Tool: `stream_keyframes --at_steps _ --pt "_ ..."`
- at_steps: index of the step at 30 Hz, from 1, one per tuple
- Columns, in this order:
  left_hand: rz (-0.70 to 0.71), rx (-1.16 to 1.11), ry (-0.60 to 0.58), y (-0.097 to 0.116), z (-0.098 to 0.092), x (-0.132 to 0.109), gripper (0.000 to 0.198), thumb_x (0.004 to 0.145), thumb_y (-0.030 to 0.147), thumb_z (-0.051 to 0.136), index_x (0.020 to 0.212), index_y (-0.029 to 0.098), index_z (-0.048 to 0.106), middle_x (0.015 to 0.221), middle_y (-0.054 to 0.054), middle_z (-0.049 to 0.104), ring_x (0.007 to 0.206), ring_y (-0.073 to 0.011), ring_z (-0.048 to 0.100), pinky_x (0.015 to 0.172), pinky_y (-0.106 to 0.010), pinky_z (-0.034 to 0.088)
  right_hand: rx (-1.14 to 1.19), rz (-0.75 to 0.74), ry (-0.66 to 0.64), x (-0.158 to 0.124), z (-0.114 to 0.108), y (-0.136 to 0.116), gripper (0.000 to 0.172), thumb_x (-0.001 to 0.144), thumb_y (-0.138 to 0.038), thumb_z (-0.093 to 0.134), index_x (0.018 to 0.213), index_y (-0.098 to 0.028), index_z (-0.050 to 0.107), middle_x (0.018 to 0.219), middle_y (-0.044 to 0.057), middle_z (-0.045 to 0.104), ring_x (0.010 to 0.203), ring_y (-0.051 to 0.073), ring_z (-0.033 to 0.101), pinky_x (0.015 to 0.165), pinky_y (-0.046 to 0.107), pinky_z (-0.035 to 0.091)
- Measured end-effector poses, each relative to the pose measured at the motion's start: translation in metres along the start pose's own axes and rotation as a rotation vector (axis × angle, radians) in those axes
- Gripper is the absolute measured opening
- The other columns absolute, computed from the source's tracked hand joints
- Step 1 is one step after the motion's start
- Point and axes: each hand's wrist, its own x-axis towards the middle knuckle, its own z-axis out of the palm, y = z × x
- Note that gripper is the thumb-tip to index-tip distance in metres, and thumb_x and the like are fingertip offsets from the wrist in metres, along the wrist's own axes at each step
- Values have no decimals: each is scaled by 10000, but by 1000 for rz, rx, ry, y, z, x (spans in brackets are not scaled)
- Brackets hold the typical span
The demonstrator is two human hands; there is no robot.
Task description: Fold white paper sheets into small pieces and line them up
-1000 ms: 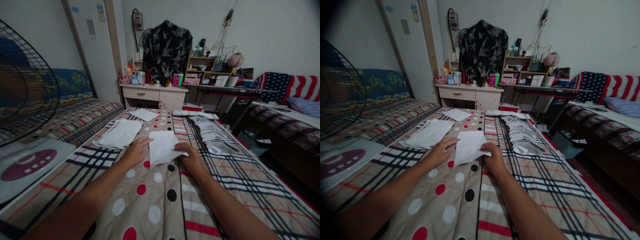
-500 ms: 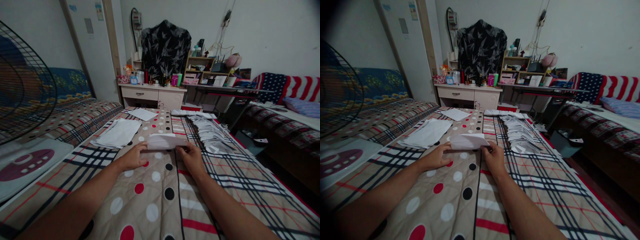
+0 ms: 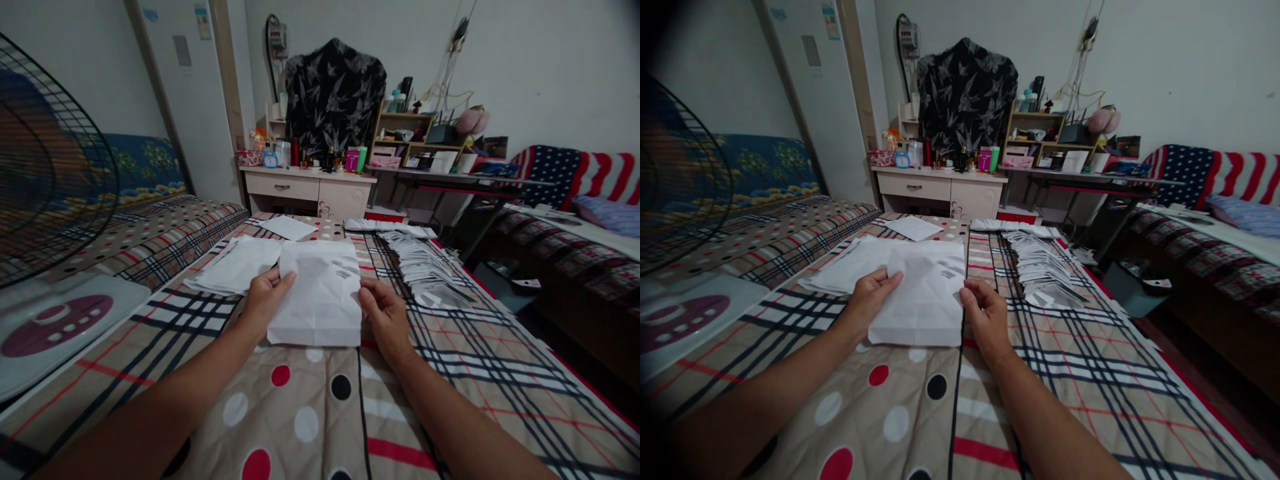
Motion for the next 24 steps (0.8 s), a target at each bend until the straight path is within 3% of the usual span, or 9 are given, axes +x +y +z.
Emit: stream_keyframes --at_steps 4,8,10,14,18,24 --pt "-54 -67 -27 0 0 0 610 554 442 862 1031 99 700 761 -54 738 630 -191 663 601 -274 504 4 -14 63 1 2 0 255 890 -329 552 1094 -208 645 883 40 664 648 136 566 551 255 459" --pt "-26 -81 -49 1 3 -3 553 574 371 866 1023 103 685 843 -80 754 663 -187 678 634 -281 526 -116 -181 111 4 1 1 592 768 -138 626 1327 -291 504 1290 80 552 894 163 600 650 269 509" --pt "15 -52 -42 0 4 -5 537 562 337 876 1003 100 680 881 -94 755 698 -188 683 655 -281 533 -176 -257 54 5 0 1 626 756 -79 591 1328 -327 526 1363 74 488 937 163 594 664 273 518" --pt "86 23 -15 -2 3 -3 543 551 316 881 1001 99 668 942 -106 747 752 -194 686 687 -289 543 -244 -370 -62 6 -3 4 549 768 -14 516 1184 -336 671 1344 51 517 1041 180 591 766 307 528" --pt "166 94 6 -2 1 -1 555 572 307 865 1042 105 649 1027 -119 731 817 -196 691 722 -279 544 -278 -418 -85 8 -5 8 551 758 16 476 1126 -310 724 1155 51 646 1089 199 597 926 370 490" --pt "153 93 26 2 3 -3 868 622 284 812 1387 172 417 959 -89 750 790 -210 706 693 -290 545 -192 -293 -136 9 -5 5 361 777 -81 550 971 -283 778 985 51 702 926 197 649 814 347 519"
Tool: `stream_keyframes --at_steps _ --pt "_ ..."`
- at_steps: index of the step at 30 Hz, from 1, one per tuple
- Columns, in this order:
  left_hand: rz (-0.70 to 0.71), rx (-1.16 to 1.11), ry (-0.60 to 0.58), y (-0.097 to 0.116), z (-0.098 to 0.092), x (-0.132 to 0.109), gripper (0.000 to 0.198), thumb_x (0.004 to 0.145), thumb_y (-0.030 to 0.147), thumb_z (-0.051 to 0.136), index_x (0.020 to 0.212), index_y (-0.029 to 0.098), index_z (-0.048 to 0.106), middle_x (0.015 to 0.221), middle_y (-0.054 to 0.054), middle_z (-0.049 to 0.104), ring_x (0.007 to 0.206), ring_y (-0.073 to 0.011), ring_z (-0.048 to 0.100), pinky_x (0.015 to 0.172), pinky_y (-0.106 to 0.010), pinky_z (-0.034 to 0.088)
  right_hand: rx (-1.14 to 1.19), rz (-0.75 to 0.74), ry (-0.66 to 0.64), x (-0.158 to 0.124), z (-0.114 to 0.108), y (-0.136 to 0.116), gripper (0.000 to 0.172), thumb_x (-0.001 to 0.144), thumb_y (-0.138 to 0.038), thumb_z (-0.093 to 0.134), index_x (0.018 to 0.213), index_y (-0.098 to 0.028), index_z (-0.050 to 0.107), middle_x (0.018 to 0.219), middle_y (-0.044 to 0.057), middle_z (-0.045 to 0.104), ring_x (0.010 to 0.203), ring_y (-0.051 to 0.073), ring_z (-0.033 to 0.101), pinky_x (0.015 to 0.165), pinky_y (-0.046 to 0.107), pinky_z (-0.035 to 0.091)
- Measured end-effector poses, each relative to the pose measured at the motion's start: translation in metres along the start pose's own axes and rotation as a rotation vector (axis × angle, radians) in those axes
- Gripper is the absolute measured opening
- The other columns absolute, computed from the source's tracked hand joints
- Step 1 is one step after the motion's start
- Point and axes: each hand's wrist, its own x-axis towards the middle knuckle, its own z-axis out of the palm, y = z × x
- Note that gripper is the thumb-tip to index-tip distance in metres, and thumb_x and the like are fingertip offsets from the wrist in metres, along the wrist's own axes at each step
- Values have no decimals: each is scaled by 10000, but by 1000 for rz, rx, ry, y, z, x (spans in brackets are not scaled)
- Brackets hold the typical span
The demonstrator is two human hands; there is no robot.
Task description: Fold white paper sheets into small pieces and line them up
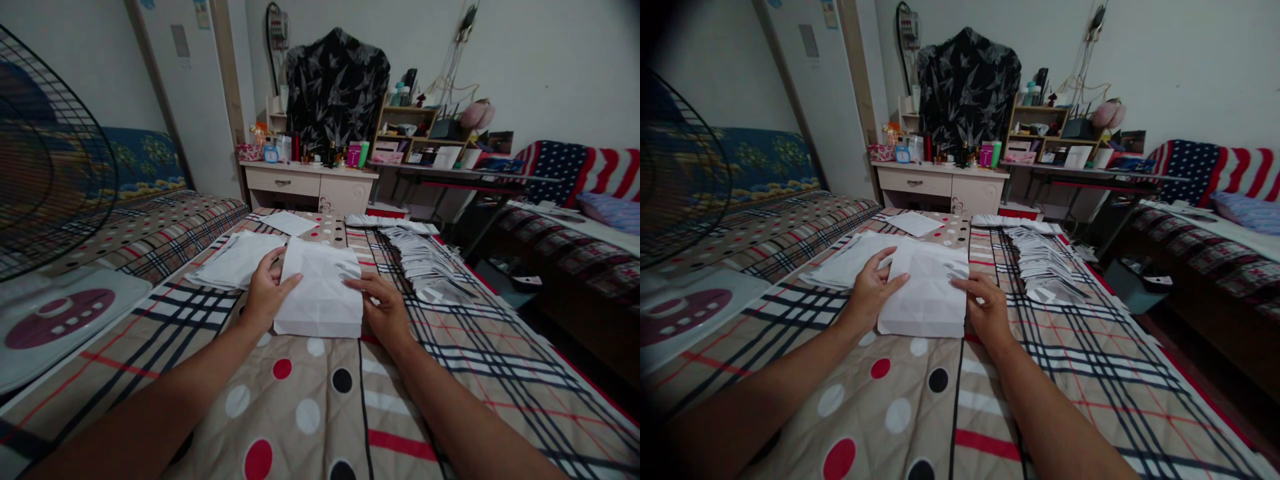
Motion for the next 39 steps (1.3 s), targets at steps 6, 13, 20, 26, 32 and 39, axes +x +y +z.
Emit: stream_keyframes --at_steps 6,13,20,26,32,39 --pt "-135 72 -41 -11 -7 6 422 672 272 677 1071 139 719 843 -65 746 645 -167 651 550 -232 461 157 225 30 1 2 6 143 743 -277 689 843 -236 783 960 80 730 950 246 647 779 360 532" --pt "-274 30 -221 -11 -8 6 382 539 214 815 914 162 765 840 -57 746 705 -174 662 607 -244 501 281 539 91 1 3 18 296 665 -462 752 663 -172 692 639 36 675 569 161 573 547 279 462" --pt "-189 178 -228 -11 -8 3 385 596 514 815 655 144 725 677 -37 691 615 -152 606 596 -253 505 238 552 50 0 2 16 452 717 -520 710 501 -189 491 498 -27 460 480 103 401 456 238 336" --pt "-154 76 -146 -13 -3 0 389 525 371 875 750 129 670 755 -44 718 669 -160 654 658 -262 523 139 419 67 3 3 11 453 658 -339 749 433 -204 380 559 -14 486 576 116 444 529 242 371" --pt "-198 23 -170 -15 -1 0 833 465 201 882 1202 134 500 916 -86 741 754 -196 704 708 -299 555 359 527 178 2 7 16 391 561 -299 832 859 -192 602 822 20 702 718 175 648 657 295 511" --pt "-165 88 -214 -16 1 -4 981 583 307 856 1426 170 373 955 -95 731 803 -226 710 643 -273 546 451 546 107 2 7 15 654 593 -253 812 1181 -200 532 894 45 753 808 216 700 727 341 540"
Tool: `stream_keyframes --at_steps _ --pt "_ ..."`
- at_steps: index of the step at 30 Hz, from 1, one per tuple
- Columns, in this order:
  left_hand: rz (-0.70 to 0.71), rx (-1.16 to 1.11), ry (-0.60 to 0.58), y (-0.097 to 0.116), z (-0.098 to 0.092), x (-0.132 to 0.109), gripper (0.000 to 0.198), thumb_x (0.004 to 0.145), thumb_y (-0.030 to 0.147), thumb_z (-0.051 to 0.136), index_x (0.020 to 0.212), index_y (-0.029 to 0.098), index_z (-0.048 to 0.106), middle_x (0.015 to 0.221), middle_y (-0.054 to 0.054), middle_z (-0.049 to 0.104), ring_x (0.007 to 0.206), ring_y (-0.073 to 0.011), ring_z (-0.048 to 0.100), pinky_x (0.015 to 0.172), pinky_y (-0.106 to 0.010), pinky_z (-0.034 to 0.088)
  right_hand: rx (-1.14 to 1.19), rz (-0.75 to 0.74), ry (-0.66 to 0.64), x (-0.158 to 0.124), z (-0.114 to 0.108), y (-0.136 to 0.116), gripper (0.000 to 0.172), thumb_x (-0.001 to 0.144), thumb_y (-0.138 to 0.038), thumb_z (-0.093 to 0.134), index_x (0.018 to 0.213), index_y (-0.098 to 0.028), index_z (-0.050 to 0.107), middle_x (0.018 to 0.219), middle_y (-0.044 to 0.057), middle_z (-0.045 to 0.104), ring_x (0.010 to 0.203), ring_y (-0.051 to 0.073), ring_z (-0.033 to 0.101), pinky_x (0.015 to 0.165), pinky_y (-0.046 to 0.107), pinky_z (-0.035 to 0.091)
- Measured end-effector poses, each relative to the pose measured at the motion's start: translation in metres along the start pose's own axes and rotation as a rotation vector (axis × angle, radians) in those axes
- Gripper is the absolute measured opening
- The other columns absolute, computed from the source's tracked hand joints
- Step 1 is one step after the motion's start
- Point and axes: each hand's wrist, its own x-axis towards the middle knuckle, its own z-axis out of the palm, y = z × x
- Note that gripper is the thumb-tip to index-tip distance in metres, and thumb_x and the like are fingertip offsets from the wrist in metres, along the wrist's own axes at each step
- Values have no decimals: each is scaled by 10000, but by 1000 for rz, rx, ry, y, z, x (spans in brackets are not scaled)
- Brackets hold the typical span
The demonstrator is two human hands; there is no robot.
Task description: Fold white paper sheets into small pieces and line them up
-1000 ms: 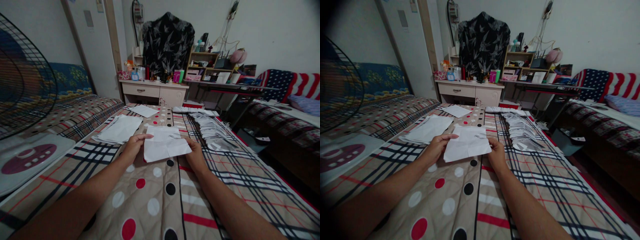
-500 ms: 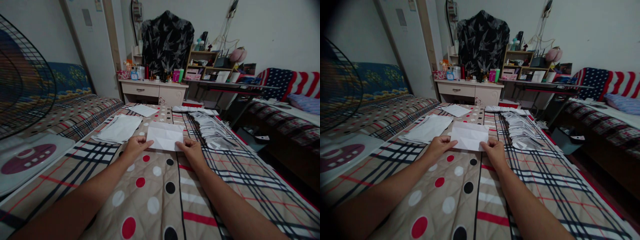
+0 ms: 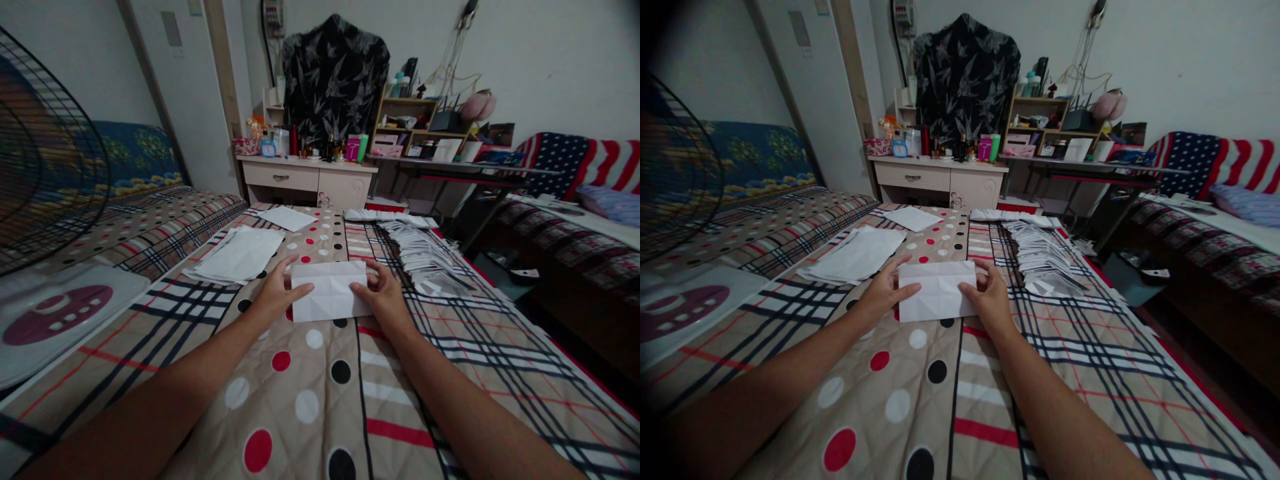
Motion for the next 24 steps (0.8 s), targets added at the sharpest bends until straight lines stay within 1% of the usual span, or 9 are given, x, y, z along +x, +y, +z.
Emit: stream_keyframes --at_steps 2,4,6,8,9,11,14,16,24 --pt "-6 6 42 2 0 -1 913 607 355 841 1397 149 431 890 -87 732 742 -212 703 595 -250 523 3 38 -49 -2 2 -3 684 600 -274 812 1219 -199 531 864 34 752 754 203 693 672 312 530" --pt "-17 -3 68 4 0 -2 870 603 369 836 1360 134 478 844 -80 732 685 -197 691 568 -240 507 1 76 -72 -4 3 -5 629 629 -336 799 1194 -192 561 795 22 739 663 180 664 585 272 495" --pt "-17 1 71 5 0 -2 803 605 368 826 1313 133 529 827 -74 734 648 -185 682 553 -236 498 -15 103 -85 -5 3 -6 458 666 -405 771 1039 -178 631 718 14 709 579 152 609 509 242 436" --pt "0 6 61 4 0 -1 718 617 369 809 1255 131 581 815 -71 735 639 -184 678 553 -240 495 -28 111 -94 -6 3 -5 325 673 -449 757 795 -174 634 631 -1 655 513 125 537 460 226 374" --pt "13 6 62 4 -1 0 673 626 375 799 1221 127 604 816 -73 737 655 -190 681 564 -245 499 -37 110 -97 -6 3 -5 325 665 -459 759 698 -177 602 589 -10 623 489 113 501 445 223 347" --pt "50 18 98 1 -3 2 581 637 390 786 1131 117 652 811 -78 739 697 -207 686 589 -256 502 -64 102 -89 -6 3 -4 363 645 -466 769 600 -186 542 521 -33 552 452 95 433 422 218 294" --pt "97 84 180 -3 -6 5 424 627 403 794 919 109 705 774 -77 733 697 -201 671 587 -245 478 -104 73 -62 -5 2 -2 372 633 -453 773 570 -189 518 496 -46 491 446 84 385 416 215 249" --pt "95 105 222 -4 -8 5 377 618 414 804 817 110 704 737 -66 721 650 -177 645 559 -231 447 -120 53 -44 -5 1 -1 365 640 -442 766 568 -190 512 501 -45 478 457 86 381 419 215 240" --pt "1 -66 286 -4 -10 6 468 555 476 832 803 106 688 640 -27 670 540 -129 580 506 -222 407 -96 67 -1 -6 2 -5 361 641 -399 755 540 -201 471 437 -73 407 386 65 299 391 226 189"
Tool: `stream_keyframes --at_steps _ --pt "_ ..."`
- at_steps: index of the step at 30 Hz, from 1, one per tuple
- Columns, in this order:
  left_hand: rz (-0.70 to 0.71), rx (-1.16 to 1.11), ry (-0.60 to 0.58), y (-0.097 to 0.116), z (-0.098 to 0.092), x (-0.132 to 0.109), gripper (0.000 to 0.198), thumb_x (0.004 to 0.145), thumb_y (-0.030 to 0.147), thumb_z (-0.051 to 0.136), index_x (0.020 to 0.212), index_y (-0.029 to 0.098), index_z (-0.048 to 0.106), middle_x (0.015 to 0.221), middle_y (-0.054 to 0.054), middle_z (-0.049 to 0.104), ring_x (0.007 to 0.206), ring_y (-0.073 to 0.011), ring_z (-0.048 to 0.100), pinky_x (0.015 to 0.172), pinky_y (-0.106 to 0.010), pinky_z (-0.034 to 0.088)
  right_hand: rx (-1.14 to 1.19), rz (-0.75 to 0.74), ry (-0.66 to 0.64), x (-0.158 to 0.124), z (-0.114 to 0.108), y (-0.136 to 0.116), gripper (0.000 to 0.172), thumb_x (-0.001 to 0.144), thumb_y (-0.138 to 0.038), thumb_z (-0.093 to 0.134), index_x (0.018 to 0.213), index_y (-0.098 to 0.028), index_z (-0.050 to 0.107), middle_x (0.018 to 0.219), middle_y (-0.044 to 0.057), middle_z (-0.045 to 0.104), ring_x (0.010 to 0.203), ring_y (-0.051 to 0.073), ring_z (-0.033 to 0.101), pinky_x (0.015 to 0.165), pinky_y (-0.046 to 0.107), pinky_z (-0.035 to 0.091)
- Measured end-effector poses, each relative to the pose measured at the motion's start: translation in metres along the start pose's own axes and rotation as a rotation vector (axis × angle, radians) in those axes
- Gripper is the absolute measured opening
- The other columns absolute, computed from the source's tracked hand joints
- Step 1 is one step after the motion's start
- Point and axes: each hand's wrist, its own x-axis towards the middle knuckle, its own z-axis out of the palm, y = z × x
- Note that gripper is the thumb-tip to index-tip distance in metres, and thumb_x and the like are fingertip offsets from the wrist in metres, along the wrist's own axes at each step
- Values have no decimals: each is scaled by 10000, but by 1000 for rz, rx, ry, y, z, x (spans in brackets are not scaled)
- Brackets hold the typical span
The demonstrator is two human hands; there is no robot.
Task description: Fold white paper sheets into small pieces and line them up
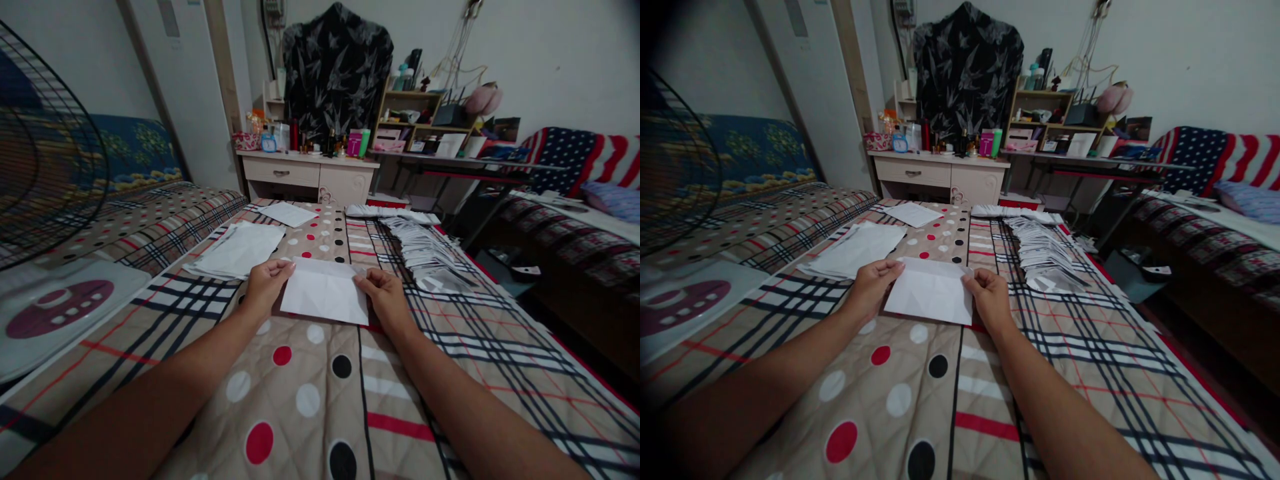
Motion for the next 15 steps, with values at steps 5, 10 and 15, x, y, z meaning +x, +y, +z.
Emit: stream_keyframes --at_steps 5,10,15 --pt "16 6 -15 2 -2 4 397 639 407 768 871 106 654 685 -21 663 520 -92 577 477 -184 394 -3 -57 199 5 -6 5 302 692 -414 725 631 -194 527 451 -53 512 377 85 402 367 210 276" --pt "143 132 -157 -1 2 2 614 680 231 724 1258 146 534 948 -59 675 707 -123 663 629 -225 513 61 -41 185 5 -5 3 270 686 -382 743 767 -203 558 516 -35 623 433 138 572 425 230 454" --pt "276 290 -362 -8 7 -2 608 727 167 659 1324 203 552 1105 -84 636 846 -138 651 689 -237 537 94 -9 83 1 2 -2 291 672 -353 759 824 -198 566 569 -32 657 463 145 632 442 220 497"
